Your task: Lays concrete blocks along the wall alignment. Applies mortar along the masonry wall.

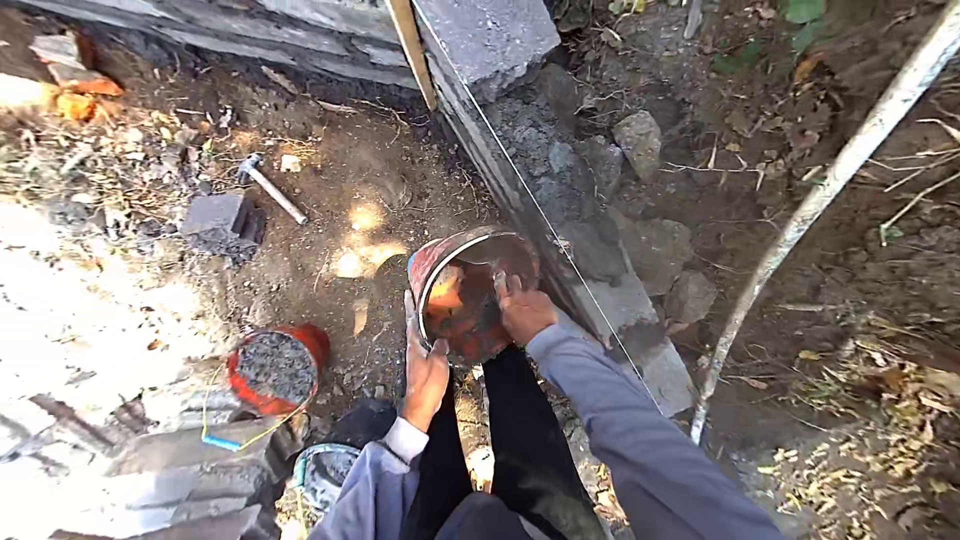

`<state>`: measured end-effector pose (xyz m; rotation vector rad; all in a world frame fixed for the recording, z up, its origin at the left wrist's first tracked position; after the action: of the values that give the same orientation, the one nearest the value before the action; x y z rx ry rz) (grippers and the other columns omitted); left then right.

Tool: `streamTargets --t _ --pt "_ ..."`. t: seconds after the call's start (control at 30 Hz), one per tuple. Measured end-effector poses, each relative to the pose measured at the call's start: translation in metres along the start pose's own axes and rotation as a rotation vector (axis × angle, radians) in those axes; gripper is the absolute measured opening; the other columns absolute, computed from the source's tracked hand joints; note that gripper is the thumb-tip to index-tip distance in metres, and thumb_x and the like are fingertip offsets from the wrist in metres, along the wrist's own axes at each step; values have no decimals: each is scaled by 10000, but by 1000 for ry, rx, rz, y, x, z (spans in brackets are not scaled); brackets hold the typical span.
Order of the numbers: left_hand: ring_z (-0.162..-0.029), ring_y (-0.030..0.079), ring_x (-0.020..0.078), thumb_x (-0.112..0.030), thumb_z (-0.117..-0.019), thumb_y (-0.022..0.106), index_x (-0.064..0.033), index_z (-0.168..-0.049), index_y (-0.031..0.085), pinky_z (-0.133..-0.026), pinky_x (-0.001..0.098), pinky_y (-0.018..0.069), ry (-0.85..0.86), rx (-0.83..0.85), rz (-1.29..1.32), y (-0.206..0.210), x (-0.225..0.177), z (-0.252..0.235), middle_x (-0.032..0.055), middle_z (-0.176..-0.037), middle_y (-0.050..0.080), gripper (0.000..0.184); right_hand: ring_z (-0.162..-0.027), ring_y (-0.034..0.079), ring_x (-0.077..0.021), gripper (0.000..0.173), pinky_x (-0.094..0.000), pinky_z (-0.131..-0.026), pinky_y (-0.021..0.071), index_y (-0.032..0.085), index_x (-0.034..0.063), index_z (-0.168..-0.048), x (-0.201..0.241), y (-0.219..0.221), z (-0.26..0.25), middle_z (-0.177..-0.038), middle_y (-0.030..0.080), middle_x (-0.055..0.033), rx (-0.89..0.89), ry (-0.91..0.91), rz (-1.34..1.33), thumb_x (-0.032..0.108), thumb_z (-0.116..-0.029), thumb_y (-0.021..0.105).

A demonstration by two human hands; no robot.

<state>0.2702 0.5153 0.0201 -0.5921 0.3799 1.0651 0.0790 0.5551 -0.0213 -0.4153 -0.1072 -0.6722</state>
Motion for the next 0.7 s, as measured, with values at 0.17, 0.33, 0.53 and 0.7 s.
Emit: streamTargets --t 0.17,0.33,0.53,0.7 --pt "-1384 488 193 38 -896 536 -73 -1633 150 -1100 354 468 70 -48 97 -26 -31 -12 171 -1609 352 839 -1133 651 -470 485 -631 -887 538 451 126 -1546 40 -39 8 -1427 562 -244 -105 -124 93 268 -1082 435" --pt "-1332 526 197 38 -902 530 -18 -1605 198 -1067 339 483 84 -54 101 -37 -56 -14 204 -1548 414 780 -1152 637 -471 412 -640 -945 507 554 35 -1427 67 -59 -4 -1367 595 -265 17 -182 199 186 -1046 519" --pt "-1346 505 250 -17 -882 536 -46 -1589 300 -1082 406 466 117 -32 -25 -50 -69 -26 221 -1538 410 746 -1166 616 -484 568 -633 -866 541 479 103 -1521 73 -81 -20 -1414 561 -245 -199 -206 252 240 -994 639" --pt "-1209 593 227 3 -905 542 -11 -1508 400 -983 393 526 121 -57 -20 -48 -75 -29 200 -1426 507 620 -1194 635 -425 400 -621 -1006 493 616 32 -1359 65 -53 -34 -1269 662 -242 81 -180 159 265 -1039 562"
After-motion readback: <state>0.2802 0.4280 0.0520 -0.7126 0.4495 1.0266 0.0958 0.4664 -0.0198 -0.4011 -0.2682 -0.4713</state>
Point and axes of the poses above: each hand's wrist, its own z-axis away from the middle knuckle, its own y-axis out of the palm, x = y × z, the point moved 8 cm from there along -z, towards the middle knuckle
